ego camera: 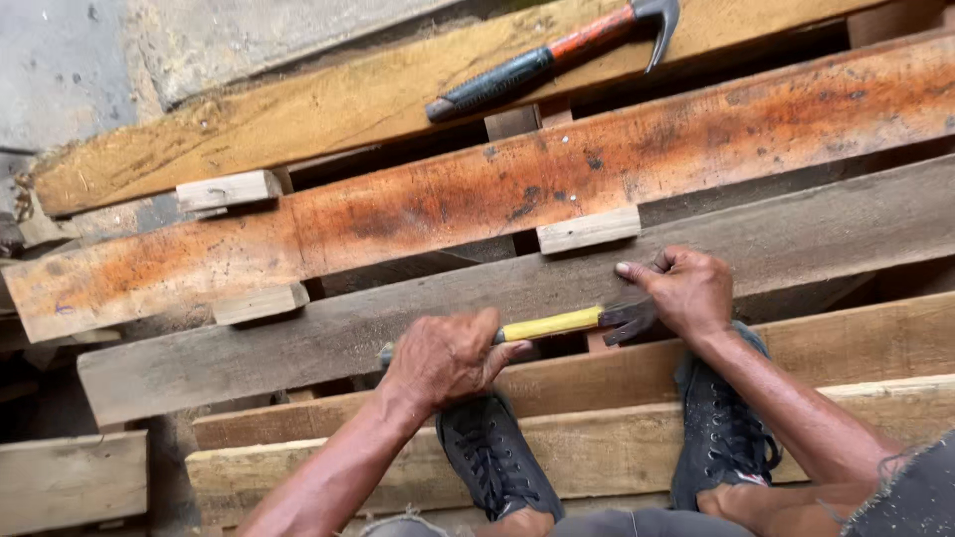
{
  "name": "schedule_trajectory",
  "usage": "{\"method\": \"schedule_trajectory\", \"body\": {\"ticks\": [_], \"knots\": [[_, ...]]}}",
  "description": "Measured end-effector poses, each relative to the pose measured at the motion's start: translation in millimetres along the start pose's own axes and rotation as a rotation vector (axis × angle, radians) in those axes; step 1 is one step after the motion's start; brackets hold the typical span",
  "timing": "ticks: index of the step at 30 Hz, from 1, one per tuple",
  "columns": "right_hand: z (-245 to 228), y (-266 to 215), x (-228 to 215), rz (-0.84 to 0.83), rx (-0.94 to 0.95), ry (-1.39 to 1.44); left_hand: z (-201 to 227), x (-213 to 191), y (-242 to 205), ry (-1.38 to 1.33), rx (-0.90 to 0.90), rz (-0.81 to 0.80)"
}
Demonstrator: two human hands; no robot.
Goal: The person assembles a wooden pallet by positioning small wooden blocks and long planks onto a base structure. They use a hammer to drive nails into the wood, securing the components together. The person repeatedly aligns and fastens multiple planks across the pallet frame.
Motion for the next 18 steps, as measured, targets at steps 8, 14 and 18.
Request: {"method": "schedule_trajectory", "body": {"ticks": [8, 14, 18], "knots": [[-15, -21, -16, -0.002, -0.006, 0.020, -12, 30, -2, -0.045, -0.033, -0.041], [-12, -18, -13, -0.015, -0.007, 0.065, -2, 52, -5, -0.244, 0.112, 0.164], [-14, -24, -16, -0.027, -0.019, -0.007, -22, 47, -4, -0.127, -0.151, -0.229]]}}
Point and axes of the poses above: each hand's wrist, its own y-axis towards the middle knuckle, its own x-axis out of the palm, z = x × y, the point moved 6 cm from there along y, towards the middle knuckle, and after that the axes turned 12 degrees about -z, right-handed, at the moved point
